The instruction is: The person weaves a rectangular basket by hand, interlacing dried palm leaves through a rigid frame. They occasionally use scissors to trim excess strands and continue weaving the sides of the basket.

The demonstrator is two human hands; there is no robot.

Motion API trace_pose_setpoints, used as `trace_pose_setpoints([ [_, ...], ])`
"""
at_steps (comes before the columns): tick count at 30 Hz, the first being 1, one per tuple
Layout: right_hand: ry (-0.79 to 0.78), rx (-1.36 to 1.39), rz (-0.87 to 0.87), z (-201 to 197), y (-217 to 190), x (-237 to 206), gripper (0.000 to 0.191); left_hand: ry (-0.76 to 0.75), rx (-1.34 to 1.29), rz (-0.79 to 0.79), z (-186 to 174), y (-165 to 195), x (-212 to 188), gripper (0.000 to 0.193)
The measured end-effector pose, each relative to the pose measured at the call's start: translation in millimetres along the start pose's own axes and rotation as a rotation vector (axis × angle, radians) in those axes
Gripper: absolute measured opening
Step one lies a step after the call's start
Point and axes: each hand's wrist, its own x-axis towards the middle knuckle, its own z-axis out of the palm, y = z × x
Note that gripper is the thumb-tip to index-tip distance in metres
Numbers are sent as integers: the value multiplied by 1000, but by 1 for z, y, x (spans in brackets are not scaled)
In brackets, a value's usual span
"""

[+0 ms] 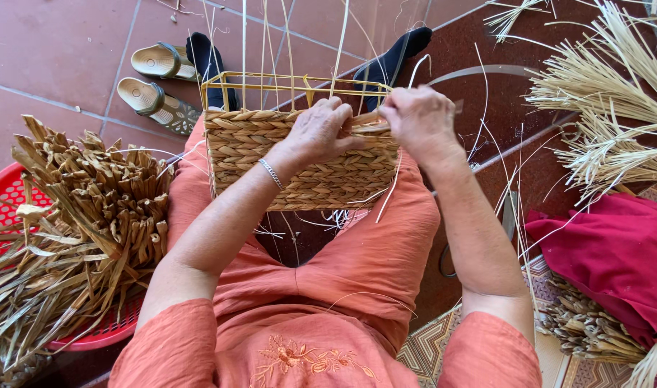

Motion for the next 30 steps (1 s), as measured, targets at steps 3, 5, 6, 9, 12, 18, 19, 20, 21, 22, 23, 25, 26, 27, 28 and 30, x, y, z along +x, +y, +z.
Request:
trace_pose_setpoints([
  [3, -235, 223, 266, -10, 16, 1, 18, 166, 40, 53, 9, 5, 1, 22],
  [5, -306, 250, 300, -10, 19, 3, 21, 238, -51, 58, 10, 3, 0, 17],
  [6, -285, 291, 292, -7, 18, 3, 21, 245, -137, 38, 9, 1, -1, 17],
  [9, -242, 361, 270, 7, 6, 5, 22, 208, -200, 42, 5, -3, -6, 14],
  [12, -170, 356, 245, 23, -8, 8, 32, 201, -116, 141, 5, -4, -9, 14],
  [18, 178, 225, 39, 35, -23, 5, 32, 189, -108, 115, 3, -5, -8, 19],
  [19, 164, 238, 50, 37, -22, 1, 31, 170, -102, 43, 2, -4, -5, 20],
  [20, 149, 251, 59, 37, -22, -2, 30, 165, -89, -7, 1, -4, -1, 17],
  [21, 145, 276, 75, 37, -21, -6, 29, 156, -79, -58, 1, -2, 4, 15],
  [22, 139, 301, 92, 37, -20, -10, 28, 147, -69, -110, 1, 0, 9, 14],
  [23, 135, 325, 107, 36, -18, -13, 27, 168, -80, -143, 0, 2, 14, 19],
  [25, 243, 282, 34, 34, -16, -18, 21, 211, -100, -202, 0, 5, 22, 32],
  [26, 297, 260, -3, 33, -15, -19, 18, 209, -85, -214, 0, 6, 25, 37],
  [27, 369, 194, -63, 32, -14, -21, 21, 207, -71, -228, 0, 7, 26, 42],
  [28, 438, 127, -122, 32, -14, -23, 25, 204, -58, -243, 1, 8, 27, 47],
  [30, 466, 30, -201, 33, -15, -29, 33, 228, 92, -61, 5, 9, 27, 34],
])
